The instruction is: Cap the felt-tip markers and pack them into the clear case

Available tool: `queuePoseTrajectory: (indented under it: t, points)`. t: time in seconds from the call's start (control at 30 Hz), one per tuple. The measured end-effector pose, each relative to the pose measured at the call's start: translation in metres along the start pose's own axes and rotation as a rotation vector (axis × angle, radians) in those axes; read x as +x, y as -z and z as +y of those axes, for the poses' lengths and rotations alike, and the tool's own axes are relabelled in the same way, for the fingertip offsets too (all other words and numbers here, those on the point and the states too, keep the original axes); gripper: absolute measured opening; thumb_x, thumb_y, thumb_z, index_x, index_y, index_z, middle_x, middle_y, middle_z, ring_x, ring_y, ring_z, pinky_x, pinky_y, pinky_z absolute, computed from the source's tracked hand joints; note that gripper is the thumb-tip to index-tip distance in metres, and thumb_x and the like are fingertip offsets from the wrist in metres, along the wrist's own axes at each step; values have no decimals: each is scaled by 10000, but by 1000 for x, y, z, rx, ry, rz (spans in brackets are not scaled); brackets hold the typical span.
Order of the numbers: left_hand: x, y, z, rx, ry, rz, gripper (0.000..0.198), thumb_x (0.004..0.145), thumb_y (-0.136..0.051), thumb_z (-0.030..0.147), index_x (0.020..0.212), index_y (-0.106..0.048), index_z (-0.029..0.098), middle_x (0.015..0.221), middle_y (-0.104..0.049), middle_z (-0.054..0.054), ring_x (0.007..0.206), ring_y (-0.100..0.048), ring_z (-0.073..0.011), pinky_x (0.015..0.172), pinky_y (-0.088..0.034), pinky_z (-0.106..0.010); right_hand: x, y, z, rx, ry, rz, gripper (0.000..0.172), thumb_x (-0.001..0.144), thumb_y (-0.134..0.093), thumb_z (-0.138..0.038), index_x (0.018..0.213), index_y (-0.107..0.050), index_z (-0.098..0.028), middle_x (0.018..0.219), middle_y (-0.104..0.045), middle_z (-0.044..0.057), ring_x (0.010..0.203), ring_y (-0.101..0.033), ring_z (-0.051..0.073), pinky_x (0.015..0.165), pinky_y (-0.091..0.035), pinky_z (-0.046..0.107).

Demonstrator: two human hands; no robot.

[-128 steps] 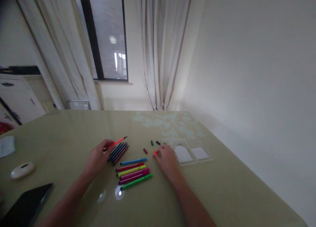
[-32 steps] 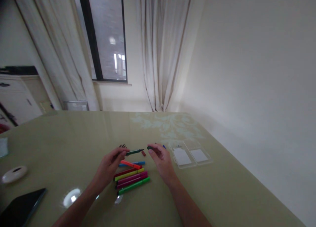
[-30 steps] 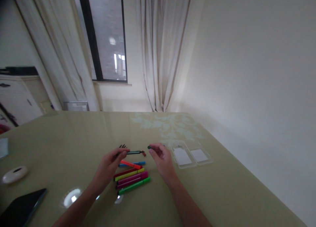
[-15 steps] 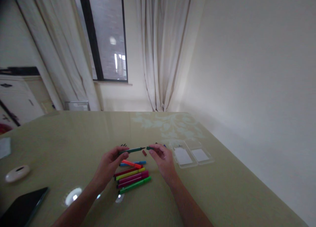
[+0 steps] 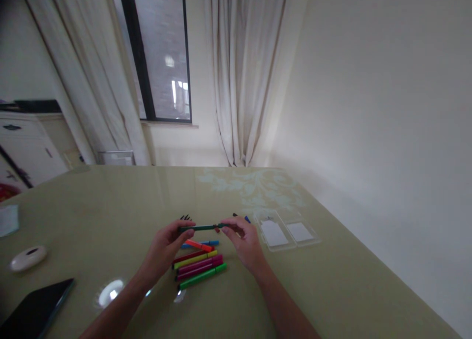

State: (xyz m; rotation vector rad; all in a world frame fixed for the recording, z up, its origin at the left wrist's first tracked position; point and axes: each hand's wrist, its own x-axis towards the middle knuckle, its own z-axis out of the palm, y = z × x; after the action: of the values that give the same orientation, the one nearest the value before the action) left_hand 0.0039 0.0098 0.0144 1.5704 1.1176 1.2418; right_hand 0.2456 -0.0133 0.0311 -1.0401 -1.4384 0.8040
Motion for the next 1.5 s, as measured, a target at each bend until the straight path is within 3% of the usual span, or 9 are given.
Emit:
queuePoseTrajectory:
  t: [0.6, 0.7, 0.8, 0.93, 1.1, 1.2, 1.37, 1.43, 1.5]
  points:
    - [-3, -4, 6, -33, 60, -21, 339, 761, -764, 462, 961, -837, 199, 848, -816, -73, 764, -756, -251, 717, -600, -344, -4, -4, 3, 36, -141, -51, 201, 800, -819, -442, 913, -844, -278, 722, -737, 39, 695, -693, 240, 702, -590, 393]
    - [-4, -5, 6, 113, -1, -65, 343, 868, -671, 497, 998, -823, 218, 861, -806, -71, 767, -730, -243, 716, -565, -338, -3, -2, 4, 32, -159, -80, 236, 828, -795, -470, 921, -836, -257, 728, -743, 41, 680, -686, 228, 668, -565, 362]
    - [-6, -3, 8, 458, -181, -143, 366, 997, -521, 453, 920, -809, 241, 877, -783, -80, 878, -683, -253, 859, -510, -377, -4, -3, 5, -14, -169, -164, 224, 868, -761, -454, 920, -826, -246, 760, -760, 35, 685, -680, 210, 659, -537, 331]
    - [-9, -3, 3, 808, -303, -177, 340, 1025, -504, 369, 859, -775, 247, 903, -755, -79, 1006, -637, -276, 985, -420, -424, -6, -6, 6, -132, -139, -260, 153, 856, -771, -357, 951, -826, -251, 837, -787, 25, 724, -679, 198, 682, -520, 309]
    - [-8, -7, -6, 753, -253, -237, 400, 1057, -431, 379, 821, -720, 233, 868, -715, -67, 862, -654, -231, 841, -445, -342, -9, -8, 7, -284, -73, -278, 112, 821, -792, -291, 914, -827, -241, 807, -776, 19, 657, -616, 175, 617, -472, 283]
    - [-1, 3, -9, 688, -186, -168, 371, 1041, -434, 384, 853, -716, 230, 906, -721, -73, 874, -666, -234, 807, -462, -325, -8, -7, 12, -336, -33, -302, 130, 848, -782, -332, 931, -818, -239, 850, -773, 29, 683, -630, 182, 631, -481, 288]
    - [11, 41, -20, 865, -2, 116, 356, 1001, -424, 349, 1048, -738, 188, 1057, -736, -126, 991, -677, -294, 906, -482, -397, 3, 9, 35, -615, 31, 30, 281, 988, -537, -296, 1089, -785, -212, 1075, -758, 120, 966, -688, 268, 872, -548, 396]
    - [12, 52, -26, 965, 90, 126, 348, 983, -455, 359, 1076, -733, 172, 1059, -731, -141, 995, -676, -308, 908, -484, -414, 7, 17, 42, -849, 13, 117, 334, 977, -491, -211, 1170, -764, -194, 1195, -733, 157, 1126, -649, 300, 1014, -494, 438]
    - [13, 56, -30, 1001, 141, 79, 325, 978, -469, 358, 1041, -728, 172, 1051, -724, -137, 986, -677, -300, 893, -488, -402, 8, 22, 46, -1044, -38, 100, 354, 968, -492, -176, 1210, -750, -191, 1239, -724, 163, 1181, -625, 311, 1060, -455, 437]
